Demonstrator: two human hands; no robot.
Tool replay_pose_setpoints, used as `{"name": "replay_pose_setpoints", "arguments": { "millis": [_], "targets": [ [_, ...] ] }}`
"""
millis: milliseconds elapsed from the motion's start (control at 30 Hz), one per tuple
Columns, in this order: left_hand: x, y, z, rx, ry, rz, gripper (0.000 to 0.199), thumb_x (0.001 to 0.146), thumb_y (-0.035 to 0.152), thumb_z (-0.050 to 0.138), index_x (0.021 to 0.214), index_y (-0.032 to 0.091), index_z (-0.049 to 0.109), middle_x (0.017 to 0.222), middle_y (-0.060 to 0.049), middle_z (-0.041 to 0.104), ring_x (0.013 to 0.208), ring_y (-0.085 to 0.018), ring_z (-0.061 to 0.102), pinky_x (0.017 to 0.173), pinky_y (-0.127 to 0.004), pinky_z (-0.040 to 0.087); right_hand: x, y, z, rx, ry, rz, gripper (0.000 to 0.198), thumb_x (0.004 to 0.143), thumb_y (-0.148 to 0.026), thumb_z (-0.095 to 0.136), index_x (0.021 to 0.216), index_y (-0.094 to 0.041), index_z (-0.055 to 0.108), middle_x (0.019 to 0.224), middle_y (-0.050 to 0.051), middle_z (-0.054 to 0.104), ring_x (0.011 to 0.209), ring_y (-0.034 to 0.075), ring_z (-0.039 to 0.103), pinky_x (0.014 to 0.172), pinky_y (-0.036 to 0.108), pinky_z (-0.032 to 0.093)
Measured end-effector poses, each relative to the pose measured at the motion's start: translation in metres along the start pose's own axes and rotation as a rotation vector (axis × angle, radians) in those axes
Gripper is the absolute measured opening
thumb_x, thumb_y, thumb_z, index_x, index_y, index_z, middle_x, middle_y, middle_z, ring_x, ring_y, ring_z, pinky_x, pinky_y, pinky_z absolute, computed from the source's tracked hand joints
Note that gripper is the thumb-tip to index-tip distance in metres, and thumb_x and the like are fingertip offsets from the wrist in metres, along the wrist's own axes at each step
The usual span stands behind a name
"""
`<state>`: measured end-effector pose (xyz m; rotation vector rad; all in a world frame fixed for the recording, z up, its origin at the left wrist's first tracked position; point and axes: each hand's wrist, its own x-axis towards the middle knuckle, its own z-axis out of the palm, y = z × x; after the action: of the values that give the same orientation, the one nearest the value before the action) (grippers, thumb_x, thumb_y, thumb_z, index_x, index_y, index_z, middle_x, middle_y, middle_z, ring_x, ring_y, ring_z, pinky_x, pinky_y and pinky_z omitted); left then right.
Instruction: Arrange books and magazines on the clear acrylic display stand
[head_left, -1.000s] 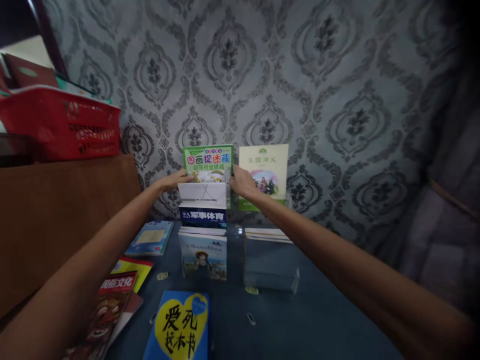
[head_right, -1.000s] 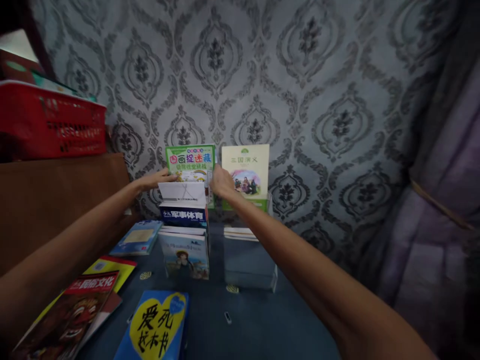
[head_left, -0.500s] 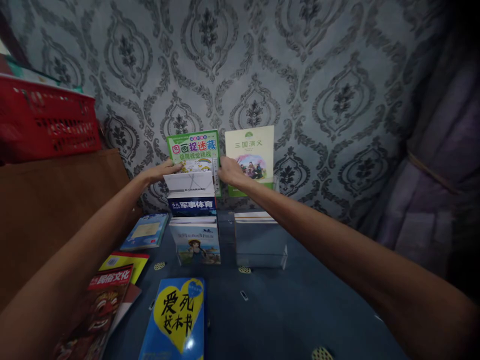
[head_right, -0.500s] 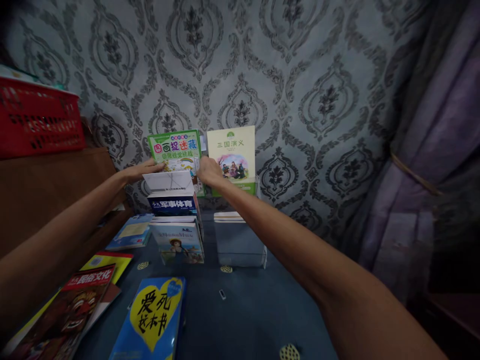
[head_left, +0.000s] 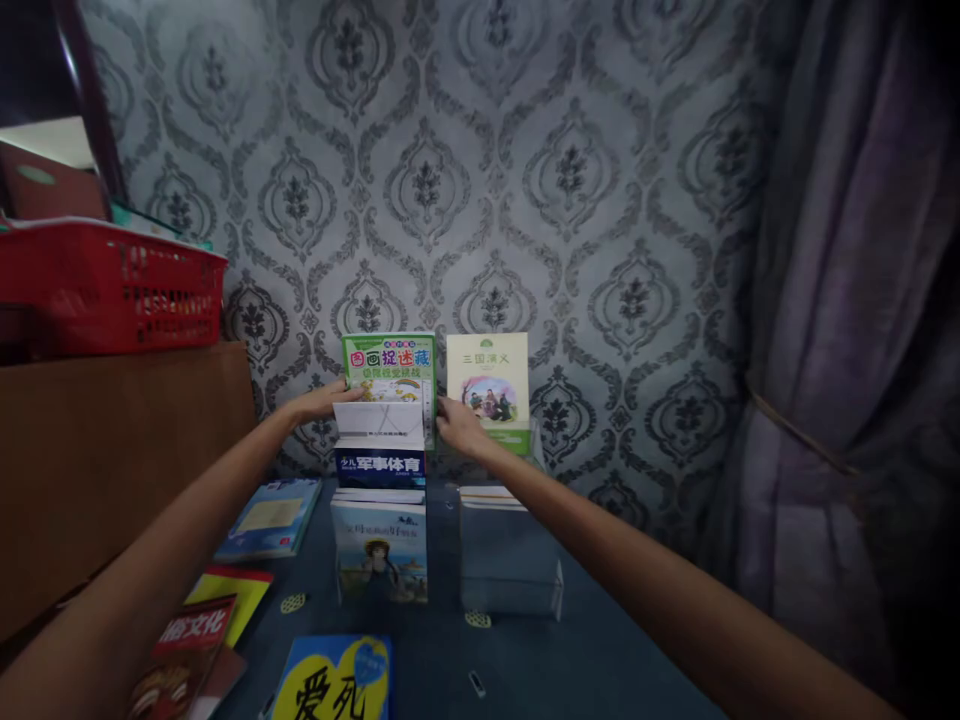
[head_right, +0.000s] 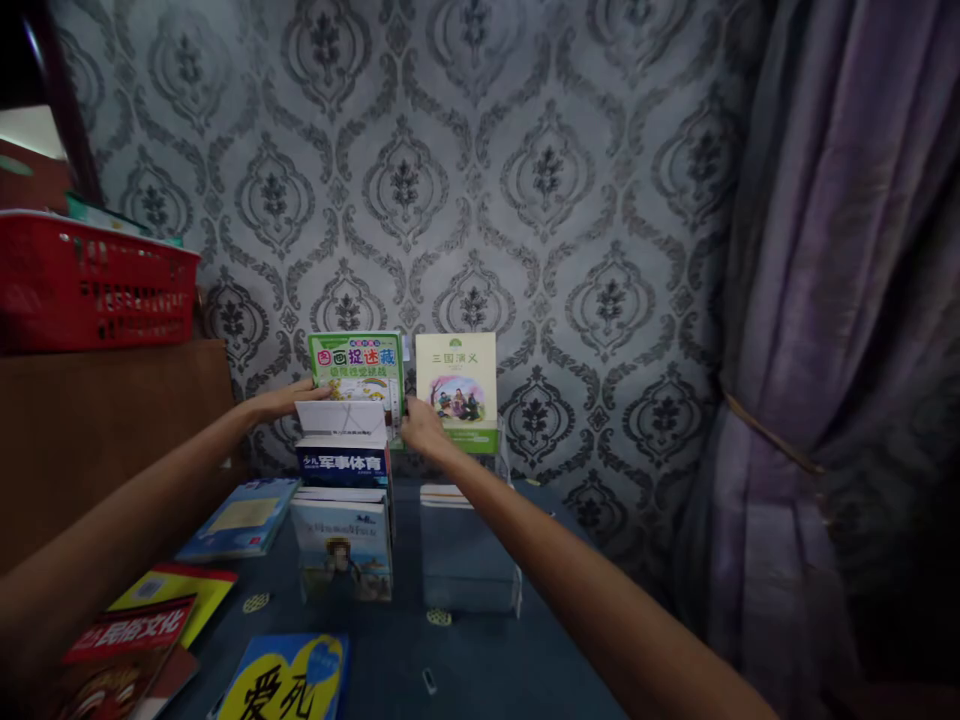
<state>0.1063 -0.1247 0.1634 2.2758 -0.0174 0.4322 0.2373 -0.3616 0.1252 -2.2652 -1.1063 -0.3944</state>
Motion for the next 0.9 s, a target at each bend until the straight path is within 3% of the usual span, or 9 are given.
{"name": "replay_pose_setpoints", "arguments": {
  "millis": [133, 333, 467, 567, 700, 833, 900],
  "targets": [
    [-0.004, -0.001, 0.000, -0.057, 0.047, -0.062, 0.074, 0.067, 0.070, 0.069, 0.119, 0.017, 0.066, 0.103, -0.007, 0.073, 0.104, -0.028, 0.061, 0.080, -0.032, 0.052, -0.008, 0.008, -0.002, 0.053, 0.052, -0.040, 0.044, 0.082, -0.006, 0.050, 0.122, -0.017, 0.065, 0.115, 0.010, 0.074, 0.108, 0.022, 0.068, 0.092, 0.029, 0.050],
    [-0.003, 0.000, 0.004, -0.056, 0.102, -0.025, 0.067, 0.073, 0.067, 0.065, 0.115, 0.016, 0.062, 0.098, -0.008, 0.072, 0.093, -0.024, 0.062, 0.071, -0.030, 0.051, -0.011, 0.003, -0.008, 0.122, 0.138, -0.113, 0.038, 0.082, -0.008, 0.051, 0.115, -0.016, 0.068, 0.113, 0.011, 0.075, 0.104, 0.022, 0.070, 0.093, 0.032, 0.052],
    [-0.013, 0.003, 0.002, -0.056, 0.171, -0.115, 0.054, 0.079, 0.054, 0.068, 0.115, 0.015, 0.058, 0.104, -0.010, 0.069, 0.089, -0.022, 0.063, 0.068, -0.028, 0.051, -0.015, -0.005, -0.009, 0.164, 0.132, -0.097, 0.038, 0.080, -0.008, 0.050, 0.114, -0.010, 0.068, 0.110, 0.016, 0.075, 0.102, 0.026, 0.070, 0.092, 0.039, 0.053],
    [-0.030, -0.004, -0.008, -0.057, 0.225, -0.182, 0.037, 0.092, 0.040, 0.057, 0.118, 0.013, 0.053, 0.108, -0.012, 0.067, 0.092, -0.019, 0.062, 0.071, -0.026, 0.049, -0.026, -0.006, -0.006, 0.209, 0.098, -0.080, 0.041, 0.082, -0.012, 0.049, 0.119, -0.007, 0.065, 0.115, 0.020, 0.072, 0.107, 0.030, 0.068, 0.093, 0.047, 0.052],
    [-0.077, -0.043, -0.027, -0.053, 0.204, -0.230, 0.033, 0.100, 0.037, 0.044, 0.122, 0.013, 0.048, 0.103, -0.011, 0.068, 0.094, -0.019, 0.064, 0.075, -0.027, 0.048, -0.058, -0.004, 0.001, 0.280, 0.214, -0.161, 0.038, 0.080, -0.020, 0.055, 0.115, -0.011, 0.068, 0.110, 0.020, 0.074, 0.099, 0.030, 0.070, 0.077, 0.042, 0.057],
    [-0.156, -0.099, -0.033, 0.293, 0.134, -0.374, 0.033, 0.093, 0.038, 0.050, 0.115, 0.014, 0.056, 0.102, -0.008, 0.069, 0.090, -0.019, 0.064, 0.074, -0.028, 0.050, -0.121, -0.014, 0.016, 0.314, 0.292, -0.262, 0.029, 0.085, -0.029, 0.054, 0.108, -0.020, 0.069, 0.102, 0.014, 0.075, 0.081, 0.025, 0.072, 0.065, 0.036, 0.056],
    [-0.199, -0.127, -0.029, 0.380, 0.143, -0.451, 0.031, 0.086, 0.039, 0.058, 0.103, 0.013, 0.061, 0.097, -0.007, 0.069, 0.090, -0.021, 0.062, 0.078, -0.030, 0.050, -0.157, -0.024, 0.034, 0.364, 0.254, -0.286, 0.024, 0.089, -0.031, 0.052, 0.105, -0.024, 0.069, 0.100, 0.010, 0.076, 0.073, 0.022, 0.071, 0.060, 0.033, 0.055]
  ]
}}
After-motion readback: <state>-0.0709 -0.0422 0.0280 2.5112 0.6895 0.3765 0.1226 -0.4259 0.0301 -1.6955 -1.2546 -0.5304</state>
